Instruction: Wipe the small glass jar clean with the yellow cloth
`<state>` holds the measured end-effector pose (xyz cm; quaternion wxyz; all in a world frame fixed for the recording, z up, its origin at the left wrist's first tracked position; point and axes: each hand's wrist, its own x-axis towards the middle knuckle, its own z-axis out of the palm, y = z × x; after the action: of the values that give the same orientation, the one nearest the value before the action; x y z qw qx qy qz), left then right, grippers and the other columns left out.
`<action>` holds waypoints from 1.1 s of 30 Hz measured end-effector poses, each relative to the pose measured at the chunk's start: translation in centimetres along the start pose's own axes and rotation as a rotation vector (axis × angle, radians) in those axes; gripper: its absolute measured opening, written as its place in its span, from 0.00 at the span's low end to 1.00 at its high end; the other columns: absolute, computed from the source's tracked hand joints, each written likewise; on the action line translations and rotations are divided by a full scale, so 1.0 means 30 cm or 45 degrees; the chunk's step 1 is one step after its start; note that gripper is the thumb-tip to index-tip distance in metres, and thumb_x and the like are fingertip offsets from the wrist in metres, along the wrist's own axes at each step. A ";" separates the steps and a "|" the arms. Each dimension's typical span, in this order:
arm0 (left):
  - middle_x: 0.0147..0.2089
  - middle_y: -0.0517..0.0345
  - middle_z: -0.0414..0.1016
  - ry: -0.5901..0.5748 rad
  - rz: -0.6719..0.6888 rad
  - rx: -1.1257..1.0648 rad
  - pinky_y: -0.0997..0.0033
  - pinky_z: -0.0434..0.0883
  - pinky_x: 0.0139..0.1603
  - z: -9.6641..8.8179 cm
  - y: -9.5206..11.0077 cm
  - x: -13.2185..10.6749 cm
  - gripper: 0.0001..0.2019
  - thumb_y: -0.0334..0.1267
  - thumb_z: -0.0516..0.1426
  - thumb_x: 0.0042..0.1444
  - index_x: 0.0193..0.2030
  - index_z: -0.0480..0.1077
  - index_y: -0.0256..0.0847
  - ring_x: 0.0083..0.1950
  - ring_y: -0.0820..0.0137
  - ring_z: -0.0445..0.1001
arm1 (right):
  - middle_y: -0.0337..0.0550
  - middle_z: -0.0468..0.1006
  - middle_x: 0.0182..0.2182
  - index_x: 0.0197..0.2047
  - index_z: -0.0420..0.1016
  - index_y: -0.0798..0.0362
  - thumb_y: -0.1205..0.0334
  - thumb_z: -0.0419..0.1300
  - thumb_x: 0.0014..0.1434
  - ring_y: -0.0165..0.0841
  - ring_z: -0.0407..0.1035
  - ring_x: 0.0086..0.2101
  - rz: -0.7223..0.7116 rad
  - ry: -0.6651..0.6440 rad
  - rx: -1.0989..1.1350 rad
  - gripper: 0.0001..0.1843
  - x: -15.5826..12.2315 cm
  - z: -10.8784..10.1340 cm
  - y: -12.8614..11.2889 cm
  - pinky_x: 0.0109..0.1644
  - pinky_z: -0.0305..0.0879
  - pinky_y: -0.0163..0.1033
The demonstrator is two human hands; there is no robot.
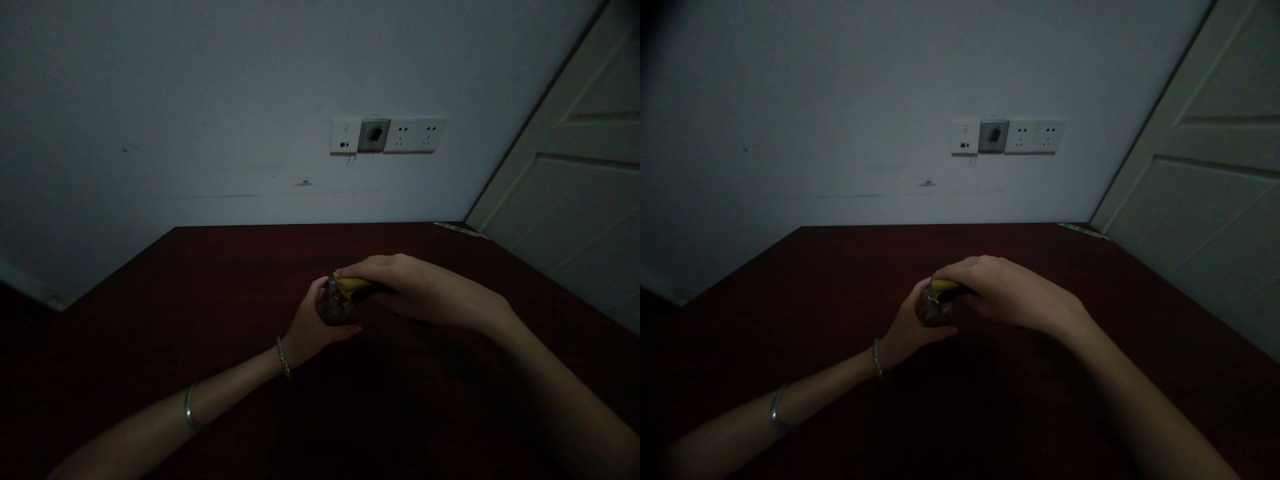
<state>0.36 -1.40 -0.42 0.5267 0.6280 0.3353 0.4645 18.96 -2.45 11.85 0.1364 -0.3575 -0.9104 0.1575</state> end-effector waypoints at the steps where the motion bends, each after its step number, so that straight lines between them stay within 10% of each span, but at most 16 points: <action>1: 0.54 0.47 0.69 0.004 0.003 0.003 0.52 0.67 0.57 0.000 -0.001 0.000 0.40 0.35 0.71 0.35 0.55 0.57 0.40 0.56 0.57 0.69 | 0.40 0.77 0.47 0.53 0.71 0.45 0.75 0.54 0.54 0.34 0.71 0.45 -0.009 -0.012 -0.008 0.25 -0.004 0.000 -0.010 0.47 0.64 0.36; 26: 0.52 0.49 0.70 -0.015 0.030 0.210 0.54 0.69 0.52 -0.001 -0.025 -0.009 0.40 0.40 0.71 0.34 0.55 0.59 0.39 0.52 0.58 0.70 | 0.44 0.74 0.42 0.47 0.72 0.52 0.77 0.57 0.49 0.35 0.68 0.41 -0.188 -0.097 0.008 0.22 0.012 0.016 -0.030 0.46 0.64 0.39; 33: 0.53 0.48 0.70 -0.083 0.055 0.236 0.52 0.69 0.54 0.008 -0.026 -0.022 0.43 0.40 0.71 0.35 0.58 0.57 0.41 0.54 0.57 0.70 | 0.47 0.75 0.41 0.48 0.72 0.54 0.78 0.53 0.52 0.36 0.67 0.41 -0.108 0.102 -0.133 0.21 0.024 0.027 0.005 0.44 0.64 0.39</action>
<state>0.40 -1.92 -1.34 0.4669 0.6958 0.3460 0.4220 18.25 -2.02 11.16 0.1604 -0.3313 -0.9255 0.0893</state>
